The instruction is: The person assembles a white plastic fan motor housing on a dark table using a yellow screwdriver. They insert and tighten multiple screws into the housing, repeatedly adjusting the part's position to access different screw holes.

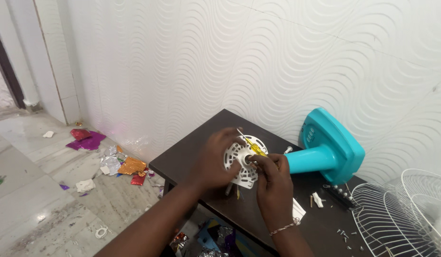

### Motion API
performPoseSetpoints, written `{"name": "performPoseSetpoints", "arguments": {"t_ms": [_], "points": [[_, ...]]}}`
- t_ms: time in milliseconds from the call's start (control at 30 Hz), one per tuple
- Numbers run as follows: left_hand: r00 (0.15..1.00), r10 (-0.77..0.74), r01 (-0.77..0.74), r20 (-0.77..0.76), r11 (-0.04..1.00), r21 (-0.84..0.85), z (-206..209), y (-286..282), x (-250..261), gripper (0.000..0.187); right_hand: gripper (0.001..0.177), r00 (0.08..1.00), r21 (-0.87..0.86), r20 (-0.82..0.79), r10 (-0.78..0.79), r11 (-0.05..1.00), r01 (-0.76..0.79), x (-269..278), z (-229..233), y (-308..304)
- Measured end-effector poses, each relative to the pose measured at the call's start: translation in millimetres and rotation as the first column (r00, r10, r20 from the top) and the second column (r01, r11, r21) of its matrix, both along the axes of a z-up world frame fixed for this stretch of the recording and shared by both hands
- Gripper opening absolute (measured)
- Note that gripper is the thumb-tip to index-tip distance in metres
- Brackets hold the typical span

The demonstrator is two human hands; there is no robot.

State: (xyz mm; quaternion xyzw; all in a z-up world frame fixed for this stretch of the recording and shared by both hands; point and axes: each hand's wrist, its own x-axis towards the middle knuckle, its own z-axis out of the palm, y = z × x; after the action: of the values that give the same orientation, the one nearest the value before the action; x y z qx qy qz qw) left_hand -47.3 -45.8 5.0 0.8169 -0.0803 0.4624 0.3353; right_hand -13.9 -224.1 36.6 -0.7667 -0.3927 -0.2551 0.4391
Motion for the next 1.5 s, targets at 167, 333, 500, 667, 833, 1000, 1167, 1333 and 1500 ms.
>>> {"name": "performPoseSetpoints", "arguments": {"t_ms": [167, 333, 500, 667, 833, 1000, 1167, 1333, 1500], "points": [[0.989, -0.071, 0.073, -0.127, 0.997, 0.012, 16.2, -20.3, -13.4, 0.038, 0.025, 0.998, -0.011, 0.058, 0.006, 1.000, -0.005, -2.4, -9.9, -4.0], [0.996, -0.051, 0.054, -0.075, 0.998, 0.039, 22.7, -25.4, -9.4, 0.026, 0.024, 0.997, 0.099, -0.019, 0.070, 0.993, -0.067, 1.2, -6.7, -2.8], [0.999, 0.041, -0.042, 0.011, 0.994, 0.097, 22.5, -26.5, -4.0, 0.022, 0.017, 0.999, 0.054, 0.019, -0.034, 0.998, 0.033, 1.2, 5.6, -1.9], [0.997, 0.082, -0.082, 0.008, 0.996, 0.025, 28.1, -21.4, 6.4, 0.016, 0.020, 0.998, 0.058, 0.029, -0.054, 0.997, 0.052, 10.3, 17.4, -21.2], [0.999, 0.043, -0.045, -0.028, 0.996, -0.080, 35.1, -7.9, 11.7, 0.019, 0.029, 0.952, 0.010, 0.011, -0.306, 0.952, 0.305, 38.5, 5.1, -91.3], [0.991, 0.013, -0.027, -0.130, 0.995, -0.100, 43.7, -1.1, 18.5, 0.018, 0.039, 0.734, -0.257, -0.089, -0.674, 0.727, 0.637, 67.3, -48.7, -148.9], [0.967, 0.059, -0.071, -0.250, 0.997, -0.040, 62.2, 2.0, 31.3, 0.022, 0.046, 0.724, -0.315, -0.010, -0.689, 0.690, 0.652, 99.9, -93.0, -174.2], [0.946, 0.021, -0.017, -0.325, 1.000, 0.015, 76.9, 9.5, 36.6, 0.025, 0.044, 0.733, -0.610, -0.010, -0.680, 0.585, 0.534, 134.3, -116.9, -183.5], [0.896, 0.028, -0.038, -0.443, 0.999, -0.015, 86.7, 13.1, 43.2, 0.029, 0.047, 0.790, -0.621, -0.062, -0.610, 0.644, 0.448, 168.5, -137.4, -192.1]]}}
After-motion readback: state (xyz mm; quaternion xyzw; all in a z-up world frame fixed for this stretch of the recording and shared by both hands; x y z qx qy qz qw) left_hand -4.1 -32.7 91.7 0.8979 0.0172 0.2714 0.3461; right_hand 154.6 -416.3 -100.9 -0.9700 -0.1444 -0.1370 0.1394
